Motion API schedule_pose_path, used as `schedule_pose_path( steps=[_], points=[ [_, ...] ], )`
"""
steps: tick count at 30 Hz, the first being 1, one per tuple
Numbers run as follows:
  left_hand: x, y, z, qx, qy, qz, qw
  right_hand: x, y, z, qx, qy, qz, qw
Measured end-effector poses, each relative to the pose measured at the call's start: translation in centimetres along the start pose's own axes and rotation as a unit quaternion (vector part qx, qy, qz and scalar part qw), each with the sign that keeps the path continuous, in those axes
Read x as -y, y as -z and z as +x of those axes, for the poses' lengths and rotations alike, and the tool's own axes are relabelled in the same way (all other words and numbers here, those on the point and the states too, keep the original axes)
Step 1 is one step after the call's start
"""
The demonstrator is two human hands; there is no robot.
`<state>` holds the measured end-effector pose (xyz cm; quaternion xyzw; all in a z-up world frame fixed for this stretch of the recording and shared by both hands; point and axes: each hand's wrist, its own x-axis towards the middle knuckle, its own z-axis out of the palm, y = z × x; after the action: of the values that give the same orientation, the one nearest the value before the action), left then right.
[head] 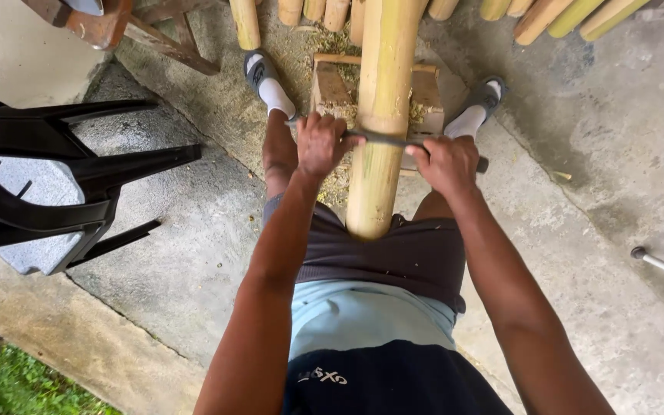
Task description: The recorder uses a metal scraping tool to remove the outer layer of a bamboo pole held between their legs.
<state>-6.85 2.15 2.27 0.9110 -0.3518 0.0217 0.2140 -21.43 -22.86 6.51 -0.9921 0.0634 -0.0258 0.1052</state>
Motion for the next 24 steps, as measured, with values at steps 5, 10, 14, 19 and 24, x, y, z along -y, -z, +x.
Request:
schedule_pose_path(
  steps=[5,10,14,19,24],
  points=[
    [0.2,0.4,1.7,0.061,0.035,-0.026,0.997,-0.4,0.4,1.6,-0.005,0.002,0.009,1.000],
    [-0.3,1.2,1.4,0.025,0.038,-0.032,0.998,-0.6,0.2,1.5,-0.024,0.024,0.010,0.999],
    [-1.2,2.2,0.1,0.100,0.065,-0.023,0.993,0.0,0.2,0.1,0.023,0.006,0.022,0.999],
    [-2.2,2.5,-4.3,0.074,0.043,-0.026,0.996,1.1,-1.0,-4.5,0.070,-0.020,0.033,0.997],
    [-3.9,3.3,-10.8,0.173,0.064,-0.012,0.983,4.2,0.0,-10.4,0.133,-0.052,0.087,0.986]
  ],
)
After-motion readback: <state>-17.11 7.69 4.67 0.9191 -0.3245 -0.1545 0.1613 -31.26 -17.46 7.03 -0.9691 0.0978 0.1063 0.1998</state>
